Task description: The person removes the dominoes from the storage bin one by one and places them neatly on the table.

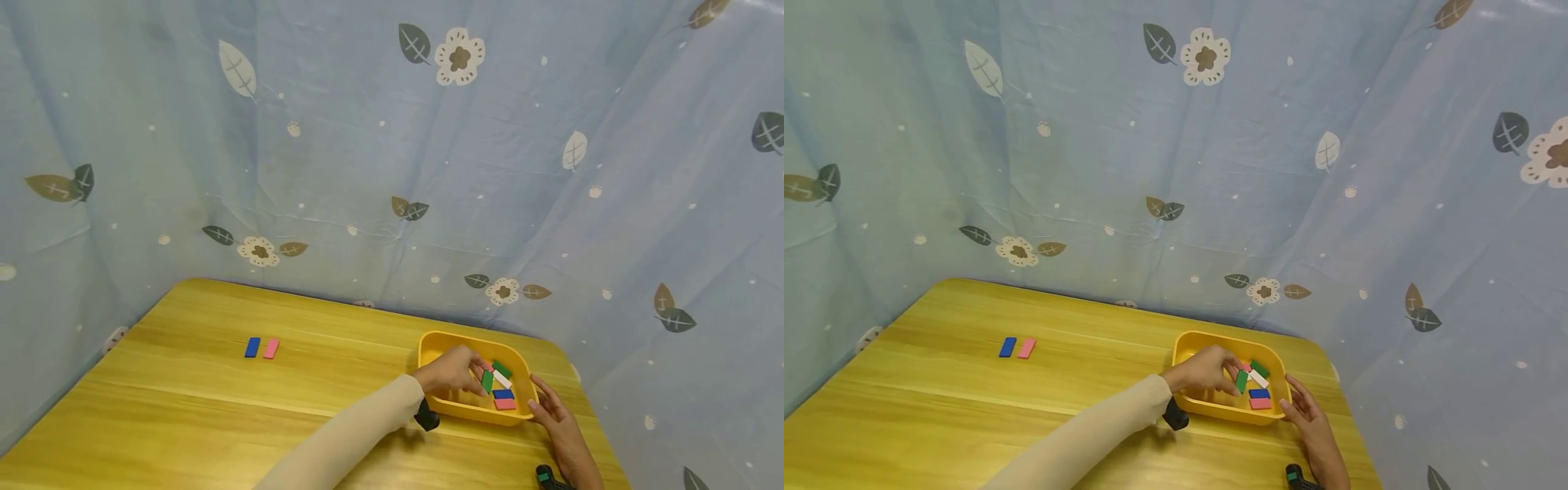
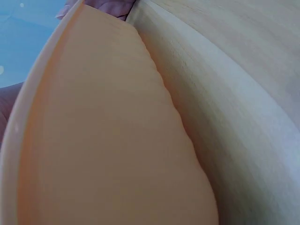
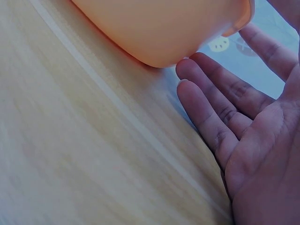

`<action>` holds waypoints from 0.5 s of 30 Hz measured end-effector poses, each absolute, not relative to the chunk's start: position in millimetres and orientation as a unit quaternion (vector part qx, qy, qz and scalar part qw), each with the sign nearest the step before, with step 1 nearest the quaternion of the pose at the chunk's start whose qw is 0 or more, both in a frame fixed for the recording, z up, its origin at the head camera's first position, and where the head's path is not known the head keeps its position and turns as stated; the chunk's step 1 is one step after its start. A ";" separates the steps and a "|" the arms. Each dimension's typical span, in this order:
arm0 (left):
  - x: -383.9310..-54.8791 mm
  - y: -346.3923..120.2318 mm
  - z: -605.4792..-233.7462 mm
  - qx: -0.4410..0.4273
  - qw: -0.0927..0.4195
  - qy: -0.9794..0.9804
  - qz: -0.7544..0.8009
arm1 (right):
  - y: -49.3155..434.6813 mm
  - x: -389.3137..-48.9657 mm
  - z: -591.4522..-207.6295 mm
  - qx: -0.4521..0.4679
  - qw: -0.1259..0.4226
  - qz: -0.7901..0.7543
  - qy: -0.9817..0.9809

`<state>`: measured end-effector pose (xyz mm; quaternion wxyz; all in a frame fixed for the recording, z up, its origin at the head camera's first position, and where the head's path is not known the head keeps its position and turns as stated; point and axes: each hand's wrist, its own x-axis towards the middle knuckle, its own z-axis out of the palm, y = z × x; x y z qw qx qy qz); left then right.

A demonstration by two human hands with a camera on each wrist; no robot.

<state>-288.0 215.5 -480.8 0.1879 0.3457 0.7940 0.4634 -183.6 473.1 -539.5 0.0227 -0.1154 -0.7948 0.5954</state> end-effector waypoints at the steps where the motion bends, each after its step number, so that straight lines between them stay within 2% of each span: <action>1: -288.4 213.8 -479.9 0.350 0.181 0.796 0.459 | 473.0 -183.9 -539.3 -0.113 0.023 0.598 -0.794; 9: -293.8 195.9 -476.7 0.399 0.156 0.784 0.450 | 473.3 -183.4 -539.9 -0.111 0.025 0.595 -0.795; 15: -298.9 179.1 -473.9 0.413 0.132 0.785 0.443 | 473.4 -183.4 -537.6 -0.122 0.007 0.592 -0.797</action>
